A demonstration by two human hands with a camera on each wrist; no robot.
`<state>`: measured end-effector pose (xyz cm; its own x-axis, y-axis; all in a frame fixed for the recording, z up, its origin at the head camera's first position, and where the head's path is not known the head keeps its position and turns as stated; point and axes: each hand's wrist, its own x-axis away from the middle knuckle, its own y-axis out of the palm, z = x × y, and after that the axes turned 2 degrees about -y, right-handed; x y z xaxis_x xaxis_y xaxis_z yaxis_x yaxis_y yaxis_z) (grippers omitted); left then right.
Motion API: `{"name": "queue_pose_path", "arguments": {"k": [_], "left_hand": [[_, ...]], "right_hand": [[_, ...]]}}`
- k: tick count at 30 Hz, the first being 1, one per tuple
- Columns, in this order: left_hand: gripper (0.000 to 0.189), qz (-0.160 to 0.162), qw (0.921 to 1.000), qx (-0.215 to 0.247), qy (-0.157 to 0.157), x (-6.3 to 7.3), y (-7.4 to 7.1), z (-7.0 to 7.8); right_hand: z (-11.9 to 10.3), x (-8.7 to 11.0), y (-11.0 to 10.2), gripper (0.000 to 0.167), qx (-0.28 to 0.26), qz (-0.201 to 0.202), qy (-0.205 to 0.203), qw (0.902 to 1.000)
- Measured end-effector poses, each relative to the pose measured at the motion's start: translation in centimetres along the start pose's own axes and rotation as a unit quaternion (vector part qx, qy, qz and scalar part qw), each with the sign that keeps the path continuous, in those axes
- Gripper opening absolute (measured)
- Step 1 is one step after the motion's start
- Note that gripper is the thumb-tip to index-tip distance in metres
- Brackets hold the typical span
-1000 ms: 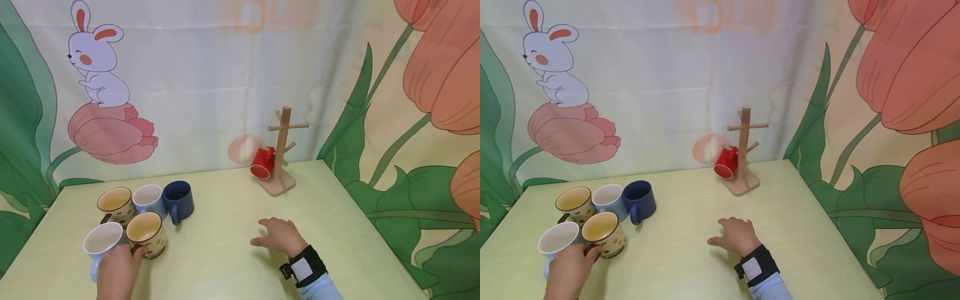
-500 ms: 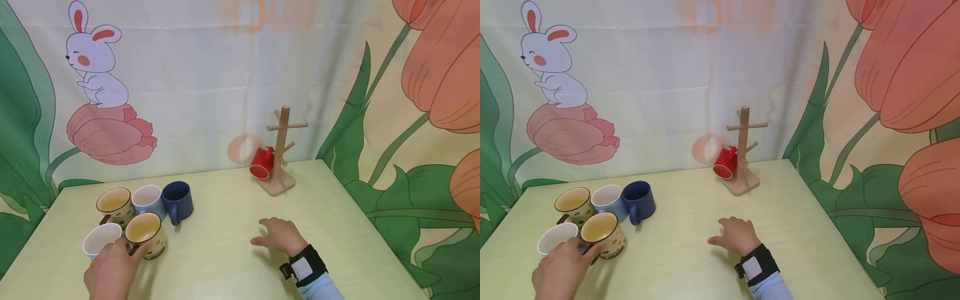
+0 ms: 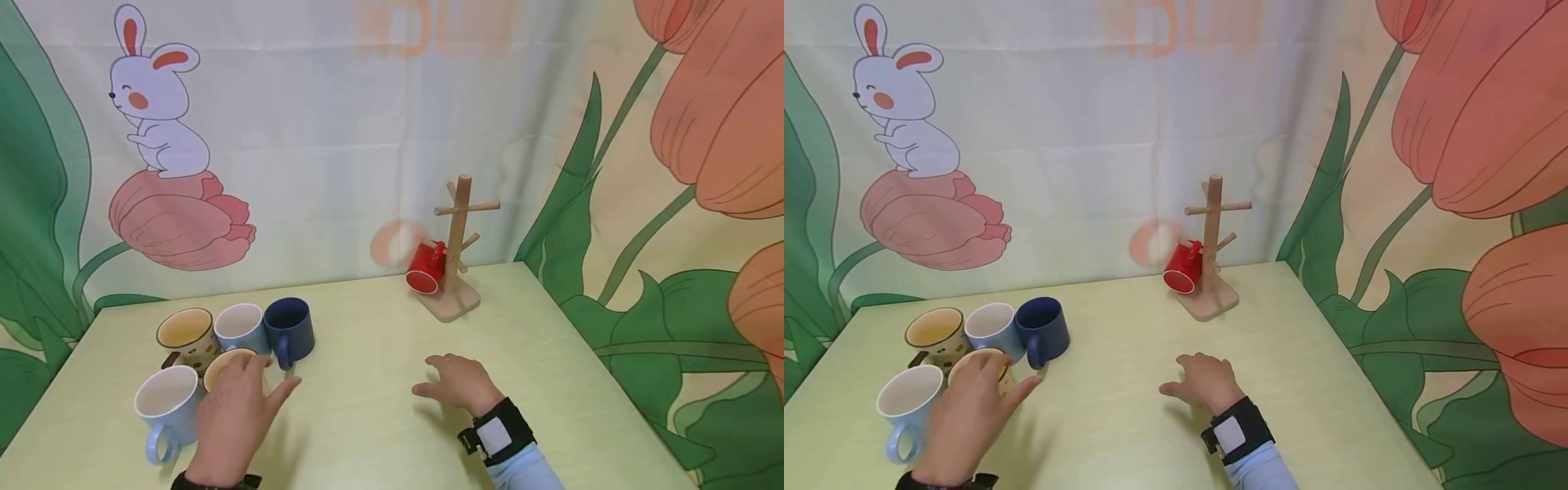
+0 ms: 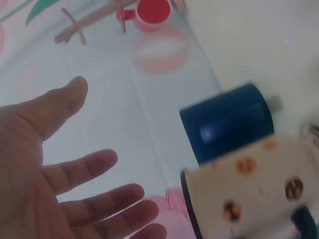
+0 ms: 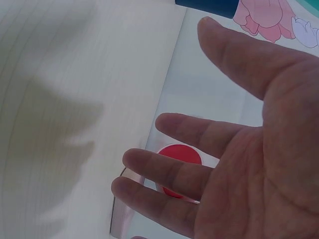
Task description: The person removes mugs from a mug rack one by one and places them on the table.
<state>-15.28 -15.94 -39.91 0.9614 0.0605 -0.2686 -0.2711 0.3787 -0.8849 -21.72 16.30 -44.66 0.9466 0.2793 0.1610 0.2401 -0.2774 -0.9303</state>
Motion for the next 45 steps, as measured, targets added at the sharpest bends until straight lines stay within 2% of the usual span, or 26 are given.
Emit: {"name": "queue_pose_path", "arguments": {"k": [2,7,10,14,23,29,34,39,45], "left_hand": [[0.054,-0.01,0.9997,0.002,0.024,-0.2,0.6,0.6],[0.055,-0.058,0.9947,0.006,0.085,-0.7,2.4,1.8],[0.057,-0.095,0.9907,0.003,0.098,-0.8,3.5,2.1],[0.058,-0.122,0.988,-0.022,0.092,-1.0,4.8,2.1],[0.057,-0.137,0.9847,-0.058,0.091,-1.4,6.1,1.7],[0.058,-0.176,0.9782,-0.079,0.076,-1.8,6.2,1.8],[0.058,-0.178,0.9783,-0.078,0.072,-1.9,6.4,1.7],[0.057,-0.178,0.9782,-0.081,0.07,-2.1,6.5,1.8],[0.058,-0.184,0.9772,-0.081,0.067,-2.2,6.5,2.0]], "right_hand": [[0.0,0.0,0.0,0.066,0.001,-0.001,0.002,1.0],[0.2,-0.2,-0.3,0.064,0.005,0.008,0.004,0.9999],[0.5,-0.4,-0.6,0.063,0.0,0.015,0.003,0.9999],[1.0,-0.9,-1.2,0.062,-0.004,0.021,0.013,0.9997],[2.2,-2.6,-3.0,0.06,0.013,0.046,0.048,0.9977],[3.0,-4.2,-5.6,0.061,0.017,0.082,0.088,0.9926],[3.4,-5.7,-7.9,0.065,0.007,0.116,0.116,0.9864],[3.9,-7.5,-9.4,0.069,-0.001,0.142,0.125,0.9819],[4.6,-9.3,-10.0,0.053,-0.025,0.172,0.122,0.9771]]}}
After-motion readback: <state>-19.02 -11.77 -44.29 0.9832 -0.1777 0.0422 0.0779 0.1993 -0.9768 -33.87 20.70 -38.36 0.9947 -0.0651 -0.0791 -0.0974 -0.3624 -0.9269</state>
